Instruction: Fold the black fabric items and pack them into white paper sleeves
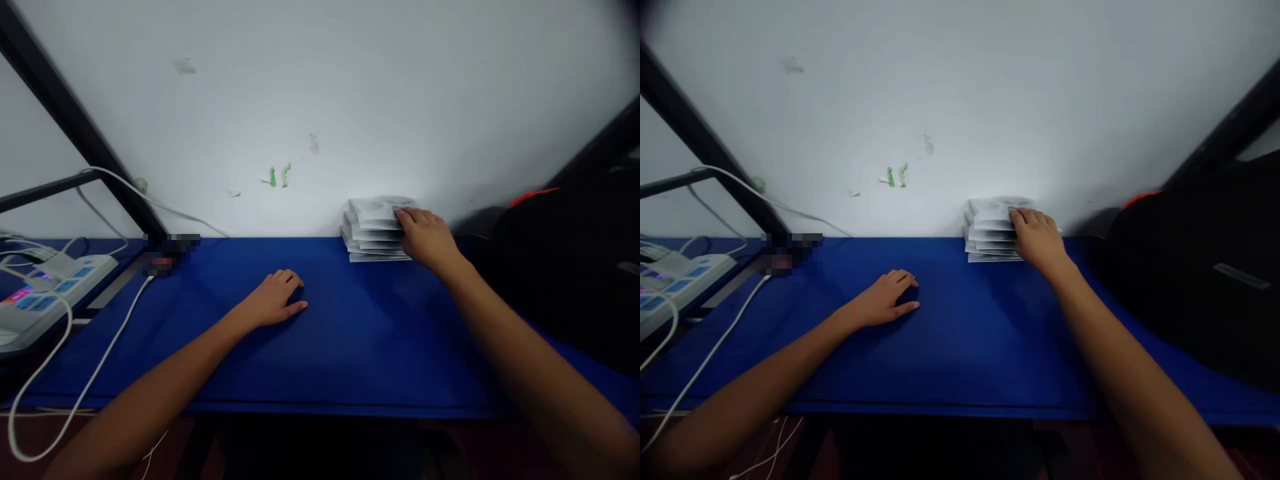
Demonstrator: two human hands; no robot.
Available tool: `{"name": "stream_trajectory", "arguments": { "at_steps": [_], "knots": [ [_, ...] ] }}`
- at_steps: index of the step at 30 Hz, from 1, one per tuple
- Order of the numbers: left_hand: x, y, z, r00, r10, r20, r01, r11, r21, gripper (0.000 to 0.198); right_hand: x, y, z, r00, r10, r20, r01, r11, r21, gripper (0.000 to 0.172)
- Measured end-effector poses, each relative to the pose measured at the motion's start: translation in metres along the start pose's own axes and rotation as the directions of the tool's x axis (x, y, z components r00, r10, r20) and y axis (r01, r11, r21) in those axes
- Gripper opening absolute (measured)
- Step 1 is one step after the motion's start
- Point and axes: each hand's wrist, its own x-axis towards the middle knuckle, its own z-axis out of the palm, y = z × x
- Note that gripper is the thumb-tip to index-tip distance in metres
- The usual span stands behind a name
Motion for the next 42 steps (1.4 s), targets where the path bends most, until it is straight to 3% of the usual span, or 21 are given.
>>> {"name": "stream_trajectory", "arguments": {
  "at_steps": [10, 13, 15, 17, 19, 20, 21, 24, 26, 28, 32, 35, 38, 42],
  "knots": [
    [-0.001, 0.001, -0.001, 0.999, 0.021, -0.044, -0.023, 0.999, -0.028, 0.035, 0.011, -0.008, 0.012, 0.988, 0.014, -0.157, -0.029, 0.995, -0.099, 0.035],
    [0.0, 0.003, -0.001, 0.982, -0.015, -0.19, -0.014, 0.988, -0.151, 0.032, 0.008, -0.026, -0.002, 0.969, -0.033, -0.243, 0.03, 0.999, -0.015, 0.035],
    [0.001, 0.005, -0.003, 0.926, -0.048, -0.374, -0.04, 0.973, -0.225, 0.033, 0.002, -0.047, -0.019, 0.947, -0.105, -0.304, 0.121, 0.992, 0.036, 0.036],
    [0.0, 0.009, -0.005, 0.823, -0.038, -0.566, -0.103, 0.971, -0.215, 0.037, -0.007, -0.077, -0.036, 0.913, -0.216, -0.345, 0.246, 0.968, 0.043, 0.037],
    [-0.001, 0.013, -0.009, 0.728, 0.038, -0.684, -0.168, 0.978, -0.125, 0.043, -0.019, -0.11, -0.049, 0.872, -0.338, -0.353, 0.38, 0.924, 0.053, 0.036],
    [-0.002, 0.015, -0.01, 0.708, 0.105, -0.698, -0.201, 0.978, -0.058, 0.043, -0.025, -0.125, -0.051, 0.854, -0.387, -0.349, 0.43, 0.901, 0.054, 0.034],
    [-0.002, 0.017, -0.011, 0.71, 0.181, -0.681, -0.232, 0.973, 0.016, 0.04, -0.031, -0.139, -0.052, 0.84, -0.423, -0.338, 0.465, 0.884, 0.048, 0.032],
    [-0.002, 0.018, -0.012, 0.787, 0.346, -0.511, -0.274, 0.938, 0.212, 0.013, -0.043, -0.165, -0.043, 0.825, -0.476, -0.304, 0.516, 0.854, 0.066, 0.029],
    [-0.002, 0.015, -0.012, 0.83, 0.35, -0.435, -0.244, 0.928, 0.281, 0.018, -0.045, -0.166, -0.035, 0.828, -0.492, -0.269, 0.531, 0.842, 0.094, 0.027],
    [-0.001, 0.009, -0.013, 0.85, 0.31, -0.427, -0.189, 0.935, 0.302, 0.023, -0.044, -0.157, -0.03, 0.839, -0.488, -0.24, 0.523, 0.845, 0.114, 0.025],
    [-0.001, -0.005, -0.018, 0.843, 0.19, -0.503, -0.044, 0.956, 0.288, 0.021, -0.04, -0.13, -0.03, 0.869, -0.449, -0.205, 0.475, 0.875, 0.095, 0.023],
    [-0.001, -0.01, -0.021, 0.834, 0.144, -0.533, -0.004, 0.967, 0.256, 0.019, -0.039, -0.121, -0.03, 0.869, -0.458, -0.184, 0.482, 0.869, 0.111, 0.027],
    [0.0, -0.005, -0.02, 0.815, 0.159, -0.557, -0.042, 0.975, 0.218, 0.015, -0.044, -0.127, -0.027, 0.876, -0.419, -0.24, 0.474, 0.84, 0.265, 0.025],
    [0.0, 0.013, -0.014, 0.793, 0.293, -0.535, -0.22, 0.955, 0.197, 0.013, -0.052, -0.143, -0.026, 0.883, -0.341, -0.322, 0.465, 0.729, 0.503, 0.022]
  ]
}}
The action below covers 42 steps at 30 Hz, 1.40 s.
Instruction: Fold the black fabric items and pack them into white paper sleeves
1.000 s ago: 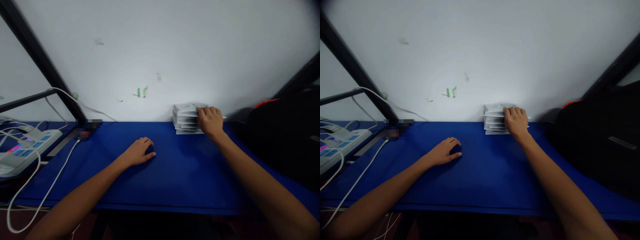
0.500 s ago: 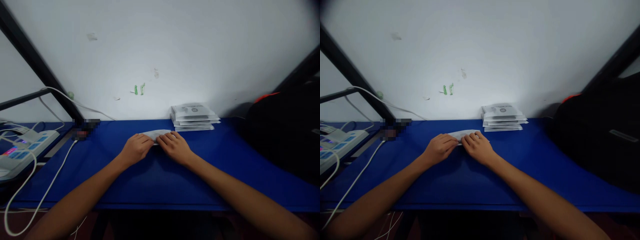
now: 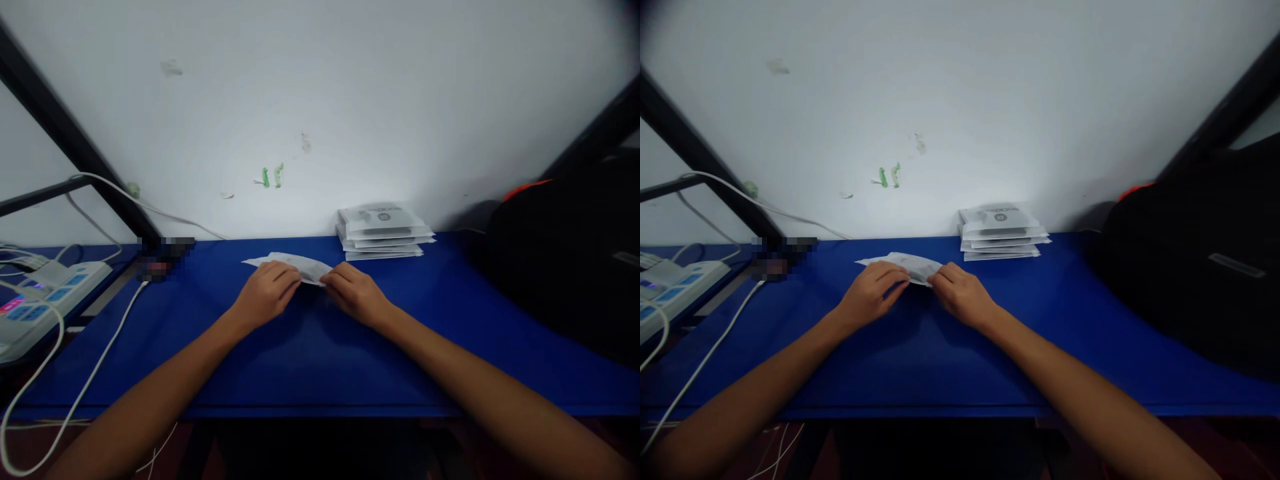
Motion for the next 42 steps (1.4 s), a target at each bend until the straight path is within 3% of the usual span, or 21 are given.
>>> {"name": "stream_trajectory", "arguments": {
  "at_steps": [3, 6, 11, 16, 19, 26, 30, 32, 35, 38, 42],
  "knots": [
    [-0.001, 0.013, 0.003, 0.995, 0.096, 0.006, -0.096, 0.995, -0.042, 0.013, 0.0, -0.009, 0.002, 0.999, -0.044, -0.02, 0.045, 0.997, 0.065, 0.02],
    [-0.002, 0.018, 0.004, 0.99, 0.144, 0.003, -0.143, 0.989, -0.042, 0.015, 0.001, -0.013, 0.0, 0.99, -0.138, -0.011, 0.138, 0.99, 0.002, 0.023],
    [-0.001, 0.019, 0.004, 0.993, 0.08, 0.082, -0.079, 0.997, -0.013, 0.024, 0.002, -0.014, -0.003, 0.988, -0.152, -0.013, 0.151, 0.988, -0.021, 0.025],
    [0.002, 0.018, 0.006, 0.989, 0.059, 0.134, -0.076, 0.989, 0.126, 0.025, 0.004, -0.011, -0.004, 0.982, -0.188, 0.028, 0.189, 0.982, -0.026, 0.025],
    [0.004, 0.002, 0.001, 0.992, 0.023, 0.121, -0.044, 0.983, 0.18, 0.023, 0.003, -0.001, -0.009, 0.99, -0.139, -0.016, 0.139, 0.99, -0.002, 0.025],
    [-0.001, -0.071, -0.027, 0.98, -0.197, -0.037, 0.198, 0.926, 0.322, 0.019, 0.001, 0.027, -0.027, 0.974, 0.118, -0.191, -0.107, 0.992, 0.068, 0.016],
    [-0.007, -0.079, -0.026, 0.972, -0.235, -0.022, 0.236, 0.962, 0.135, 0.013, 0.0, 0.035, -0.026, 0.965, 0.178, -0.194, -0.165, 0.983, 0.082, 0.017],
    [-0.01, -0.072, -0.018, 0.956, -0.293, 0.018, 0.293, 0.955, -0.044, 0.012, -0.001, 0.04, -0.024, 0.966, 0.22, -0.135, -0.209, 0.974, 0.093, 0.017],
    [-0.012, -0.06, -0.003, 0.915, -0.389, 0.108, 0.402, 0.901, -0.161, 0.032, -0.003, 0.045, -0.02, 0.955, 0.274, 0.113, -0.28, 0.959, 0.041, 0.016],
    [-0.012, -0.054, 0.007, 0.891, -0.386, 0.237, 0.423, 0.896, -0.131, 0.037, -0.005, 0.045, -0.016, 0.894, 0.306, 0.326, -0.295, 0.952, -0.085, 0.016],
    [-0.011, -0.052, 0.007, 0.898, -0.291, 0.33, 0.31, 0.951, -0.004, 0.026, -0.004, 0.041, -0.014, 0.857, 0.32, 0.404, -0.274, 0.947, -0.169, 0.022]
  ]
}}
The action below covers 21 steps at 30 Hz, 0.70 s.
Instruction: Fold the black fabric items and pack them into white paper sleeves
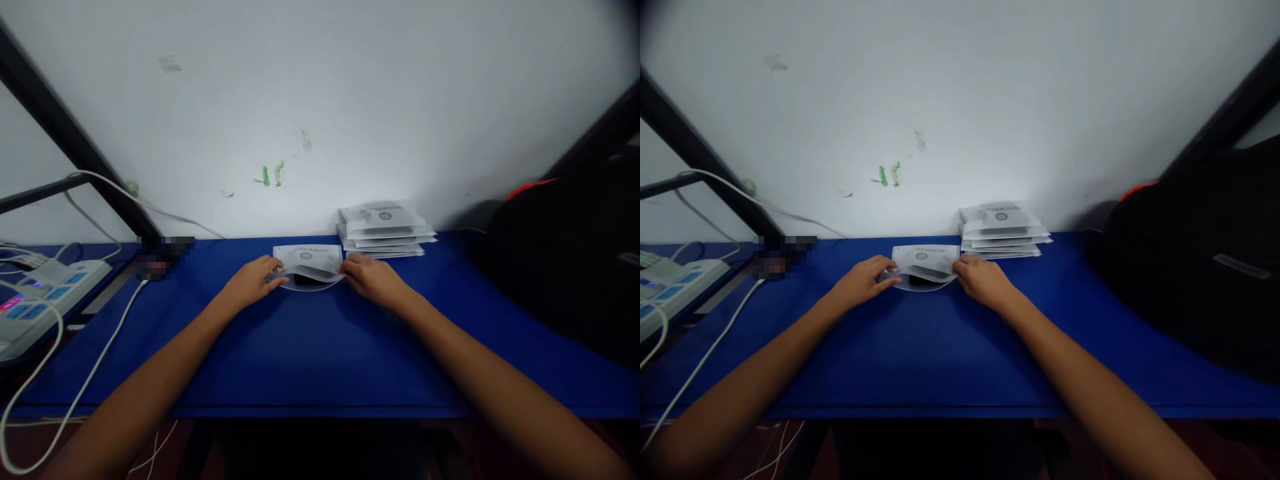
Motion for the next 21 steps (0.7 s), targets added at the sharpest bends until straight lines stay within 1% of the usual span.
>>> {"name": "stream_trajectory", "arguments": {
  "at_steps": [2, 4, 5, 7, 9, 10, 11, 12, 14, 16, 18, 21],
  "knots": [
    [-0.001, 0.004, -0.002, 0.999, 0.05, 0.0, -0.05, 0.991, 0.124, 0.02, -0.001, -0.003, -0.002, 0.999, -0.022, -0.023, 0.021, 0.999, -0.032, 0.031],
    [-0.002, 0.01, -0.004, 0.996, 0.072, -0.046, -0.06, 0.972, 0.228, 0.021, -0.003, -0.008, -0.004, 0.99, -0.09, -0.106, 0.088, 0.996, -0.022, 0.041],
    [-0.003, 0.014, -0.004, 0.993, 0.083, -0.085, -0.058, 0.963, 0.265, 0.022, -0.004, -0.012, -0.005, 0.977, -0.145, -0.158, 0.147, 0.989, 0.004, 0.044],
    [-0.005, 0.023, -0.004, 0.978, 0.113, -0.174, -0.054, 0.948, 0.313, 0.025, -0.007, -0.022, -0.005, 0.93, -0.281, -0.236, 0.306, 0.949, 0.077, 0.044],
    [-0.006, 0.033, -0.004, 0.957, 0.16, -0.243, -0.072, 0.939, 0.337, 0.029, -0.008, -0.034, -0.001, 0.878, -0.401, -0.261, 0.444, 0.887, 0.129, 0.043],
    [-0.006, 0.038, -0.004, 0.946, 0.187, -0.264, -0.089, 0.935, 0.344, 0.03, -0.008, -0.039, 0.002, 0.863, -0.433, -0.258, 0.477, 0.867, 0.141, 0.045],
    [-0.007, 0.042, -0.004, 0.937, 0.213, -0.277, -0.108, 0.931, 0.348, 0.032, -0.007, -0.045, 0.005, 0.864, -0.436, -0.253, 0.48, 0.865, 0.147, 0.047],
    [-0.007, 0.047, -0.005, 0.928, 0.237, -0.286, -0.129, 0.928, 0.351, 0.033, -0.006, -0.049, 0.009, 0.879, -0.411, -0.243, 0.453, 0.878, 0.155, 0.048],
    [-0.008, 0.053, -0.006, 0.914, 0.285, -0.29, -0.175, 0.919, 0.352, 0.034, -0.002, -0.054, 0.015, 0.935, -0.295, -0.196, 0.331, 0.924, 0.189, 0.045],
    [-0.008, 0.058, -0.006, 0.905, 0.319, -0.282, -0.211, 0.911, 0.353, 0.032, 0.001, -0.055, 0.018, 0.978, -0.181, -0.108, 0.201, 0.954, 0.224, 0.042],
    [-0.008, 0.061, -0.005, 0.909, 0.328, -0.258, -0.229, 0.908, 0.351, 0.028, 0.002, -0.053, 0.019, 0.991, -0.129, -0.027, 0.132, 0.966, 0.222, 0.046],
    [-0.007, 0.061, -0.003, 0.933, 0.289, -0.214, -0.213, 0.924, 0.318, 0.021, 0.005, -0.049, 0.019, 0.99, -0.139, 0.027, 0.133, 0.98, 0.15, 0.047]
  ]
}}
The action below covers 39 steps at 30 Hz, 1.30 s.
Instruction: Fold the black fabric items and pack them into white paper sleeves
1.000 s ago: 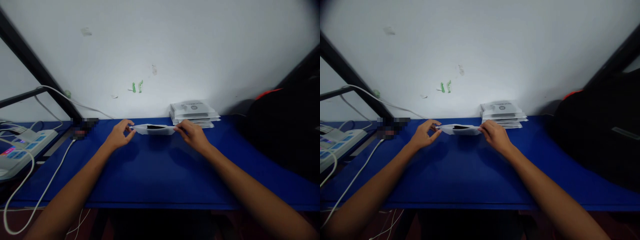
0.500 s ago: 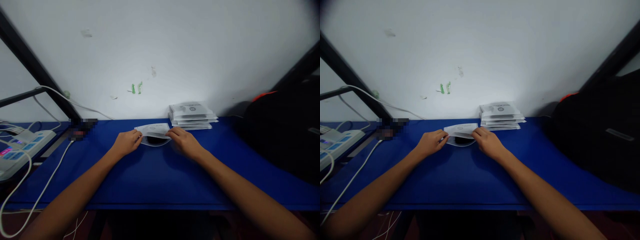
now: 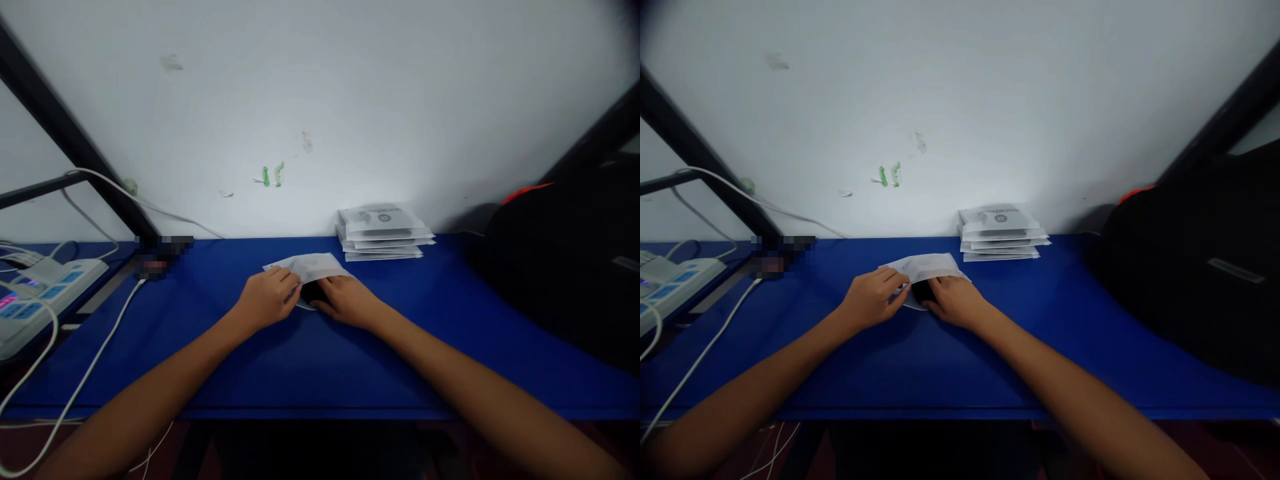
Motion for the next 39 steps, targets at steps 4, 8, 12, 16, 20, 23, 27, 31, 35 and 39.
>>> {"name": "stream_trajectory", "arguments": {
  "at_steps": [4, 8, 12, 16, 20, 23, 27, 31, 35, 39],
  "knots": [
    [-0.001, -0.003, 0.005, 0.996, -0.013, 0.087, 0.027, 0.987, -0.158, 0.022, 0.003, 0.008, -0.001, 0.997, -0.078, -0.022, 0.075, 0.991, -0.11, 0.042],
    [-0.003, -0.005, 0.009, 0.983, -0.018, 0.183, 0.065, 0.966, -0.252, 0.037, 0.001, 0.015, -0.004, 0.962, -0.264, -0.064, 0.253, 0.957, -0.138, 0.034],
    [-0.006, -0.013, 0.013, 0.929, -0.124, 0.349, 0.208, 0.954, -0.215, 0.042, -0.006, 0.016, -0.01, 0.884, -0.457, -0.101, 0.453, 0.889, -0.064, 0.034],
    [-0.011, -0.031, 0.026, 0.873, -0.202, 0.443, 0.293, 0.945, -0.147, 0.037, -0.011, 0.008, -0.018, 0.864, -0.484, -0.138, 0.5, 0.858, 0.12, 0.044],
    [-0.011, -0.047, 0.048, 0.872, -0.183, 0.454, 0.287, 0.942, -0.173, 0.035, -0.011, 0.005, -0.021, 0.897, -0.437, -0.067, 0.44, 0.865, 0.242, 0.057],
    [-0.006, -0.055, 0.062, 0.867, -0.156, 0.473, 0.272, 0.944, -0.189, 0.042, -0.011, 0.013, -0.019, 0.925, -0.378, -0.04, 0.37, 0.871, 0.325, 0.067],
    [0.005, -0.065, 0.072, 0.862, -0.104, 0.495, 0.239, 0.946, -0.219, 0.045, -0.011, 0.028, -0.017, 0.94, -0.34, 0.009, 0.293, 0.824, 0.486, 0.073],
    [0.021, -0.077, 0.077, 0.853, -0.052, 0.519, 0.208, 0.946, -0.249, 0.045, -0.011, 0.035, -0.02, 0.949, -0.315, -0.013, 0.247, 0.717, 0.652, 0.045],
    [0.035, -0.077, 0.075, 0.856, -0.059, 0.513, 0.216, 0.943, -0.253, 0.044, -0.01, 0.029, -0.025, 0.963, -0.271, 0.004, 0.198, 0.714, 0.672, 0.025],
    [0.031, -0.042, 0.056, 0.894, -0.092, 0.44, 0.238, 0.927, -0.291, 0.051, -0.01, 0.023, -0.025, 0.972, -0.236, 0.005, 0.184, 0.773, 0.607, 0.029]
  ]
}}
